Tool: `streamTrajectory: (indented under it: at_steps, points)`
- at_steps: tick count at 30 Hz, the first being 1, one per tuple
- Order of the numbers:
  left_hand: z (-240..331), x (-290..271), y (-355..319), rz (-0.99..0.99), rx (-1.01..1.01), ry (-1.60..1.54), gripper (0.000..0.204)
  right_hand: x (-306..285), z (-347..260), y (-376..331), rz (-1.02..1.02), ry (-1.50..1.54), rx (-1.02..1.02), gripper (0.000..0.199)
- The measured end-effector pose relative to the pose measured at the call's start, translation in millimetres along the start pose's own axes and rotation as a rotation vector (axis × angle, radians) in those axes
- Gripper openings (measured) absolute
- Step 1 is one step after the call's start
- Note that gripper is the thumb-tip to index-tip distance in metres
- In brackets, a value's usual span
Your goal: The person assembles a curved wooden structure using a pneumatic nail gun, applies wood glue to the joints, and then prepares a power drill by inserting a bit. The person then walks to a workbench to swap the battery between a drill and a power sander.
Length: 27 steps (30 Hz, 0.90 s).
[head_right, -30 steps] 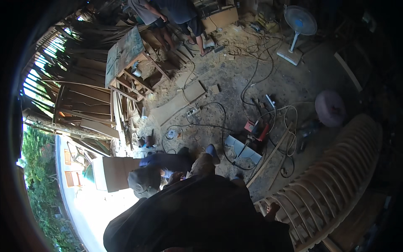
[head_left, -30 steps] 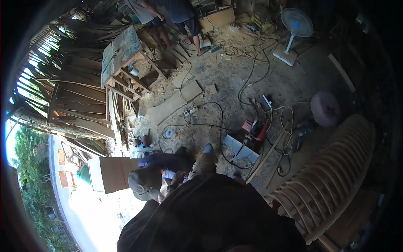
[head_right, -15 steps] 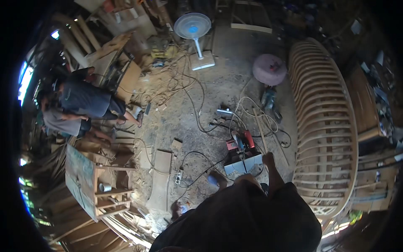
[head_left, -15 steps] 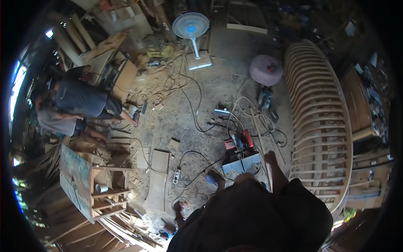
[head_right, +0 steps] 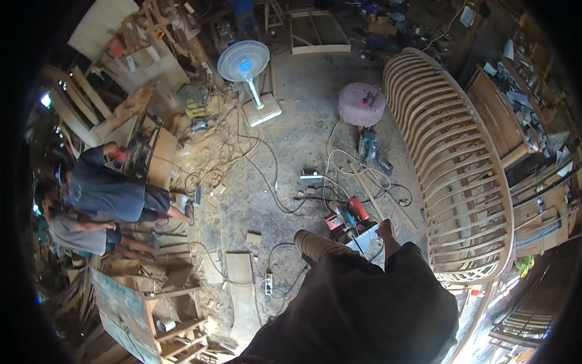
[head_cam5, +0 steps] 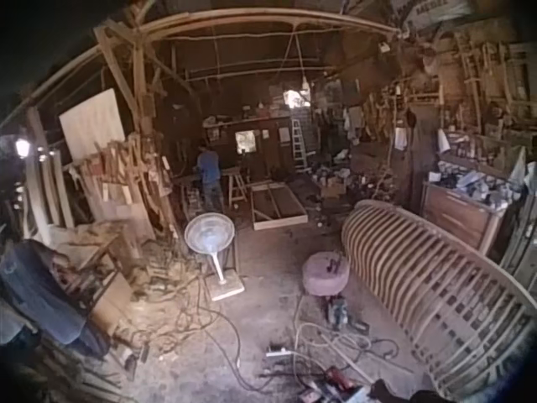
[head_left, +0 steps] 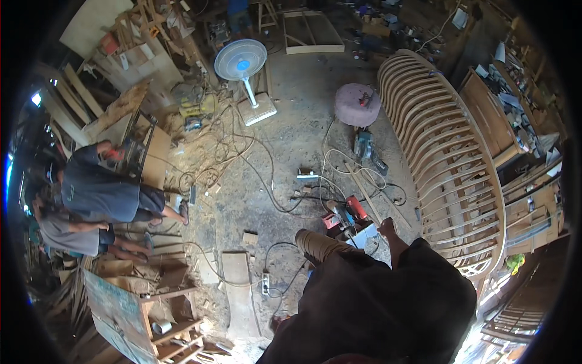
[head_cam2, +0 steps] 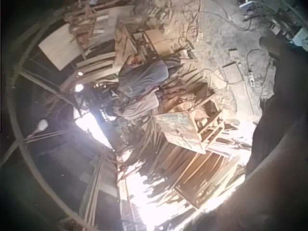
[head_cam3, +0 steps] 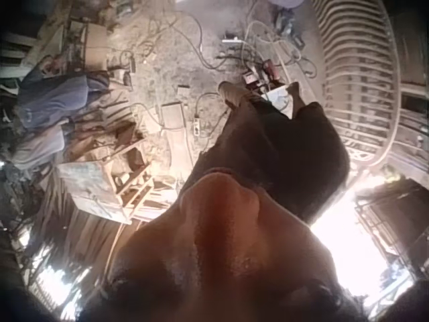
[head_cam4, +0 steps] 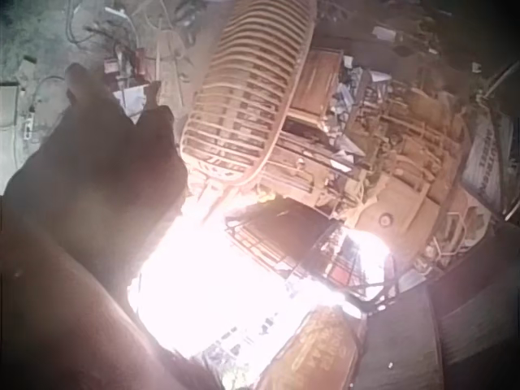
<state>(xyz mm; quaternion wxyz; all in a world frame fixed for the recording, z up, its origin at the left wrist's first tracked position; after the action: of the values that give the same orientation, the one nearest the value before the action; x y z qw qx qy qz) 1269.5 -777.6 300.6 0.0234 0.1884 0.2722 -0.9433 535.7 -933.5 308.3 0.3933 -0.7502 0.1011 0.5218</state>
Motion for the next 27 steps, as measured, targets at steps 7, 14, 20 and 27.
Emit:
streamTrajectory:
  at_steps: [7,14,20,27]
  points:
    - [41.5,2.0,120.4,-0.089,-0.276,-0.056,0.024,-71.3,-129.5,-34.5,-0.150,0.269,0.257,0.034]
    - [139.9,-20.7,255.9,-0.101,-0.311,-0.175,0.023,10.3,-257.0,202.1,0.186,-0.050,-0.215,0.023]
    - [222.5,-102.9,382.5,0.200,-0.469,-0.530,0.029,-133.2,-498.1,220.0,0.277,-0.079,-0.886,0.026]
    - [324.8,-36.3,535.0,0.021,-0.437,-0.422,0.018,-220.5,-470.2,261.8,0.246,0.454,-0.213,0.036]
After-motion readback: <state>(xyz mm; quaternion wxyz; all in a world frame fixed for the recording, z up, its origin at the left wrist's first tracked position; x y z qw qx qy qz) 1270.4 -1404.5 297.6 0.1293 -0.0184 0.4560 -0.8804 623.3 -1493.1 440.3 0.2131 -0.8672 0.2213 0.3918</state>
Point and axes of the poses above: each hand's wrist, its own y-axis towards the middle knuckle, its own x-axis out of the palm, z = x × y, the point moved 7 cm from there along y, towards the middle knuckle, and after that the axes turned 1 degree about -x, right-handed, at the moved point
